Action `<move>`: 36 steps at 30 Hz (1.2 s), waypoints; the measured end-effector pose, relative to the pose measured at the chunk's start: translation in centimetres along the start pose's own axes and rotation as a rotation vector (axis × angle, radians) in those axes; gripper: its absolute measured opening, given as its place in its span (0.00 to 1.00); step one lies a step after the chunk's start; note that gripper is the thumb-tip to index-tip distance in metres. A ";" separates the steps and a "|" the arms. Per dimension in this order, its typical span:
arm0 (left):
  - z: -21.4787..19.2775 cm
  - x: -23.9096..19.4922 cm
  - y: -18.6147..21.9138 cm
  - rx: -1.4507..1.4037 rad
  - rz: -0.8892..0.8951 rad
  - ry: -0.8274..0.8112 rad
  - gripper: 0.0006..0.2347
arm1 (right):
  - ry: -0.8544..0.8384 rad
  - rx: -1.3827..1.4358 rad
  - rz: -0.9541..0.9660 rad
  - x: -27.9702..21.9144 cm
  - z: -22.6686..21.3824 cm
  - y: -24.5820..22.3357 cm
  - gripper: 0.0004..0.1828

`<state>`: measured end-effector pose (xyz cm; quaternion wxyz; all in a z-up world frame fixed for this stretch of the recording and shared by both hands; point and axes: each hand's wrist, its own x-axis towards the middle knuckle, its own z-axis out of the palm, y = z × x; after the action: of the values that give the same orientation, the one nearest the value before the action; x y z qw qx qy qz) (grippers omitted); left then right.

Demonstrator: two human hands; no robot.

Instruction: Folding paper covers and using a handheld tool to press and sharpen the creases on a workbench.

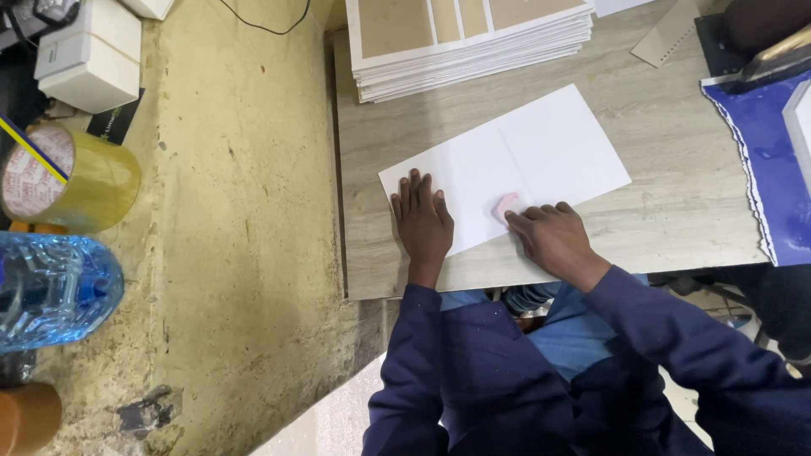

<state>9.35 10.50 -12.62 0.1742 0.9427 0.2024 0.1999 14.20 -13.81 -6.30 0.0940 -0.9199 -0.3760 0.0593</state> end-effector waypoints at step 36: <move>-0.1 -0.3 -2.5 0.020 0.127 -0.011 0.20 | 0.037 -0.057 0.014 10.8 2.2 -2.5 0.13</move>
<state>8.30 12.53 -13.67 0.1526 0.9565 0.1431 0.2032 19.78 -4.18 -8.33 0.0742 -0.9259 -0.3690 0.0320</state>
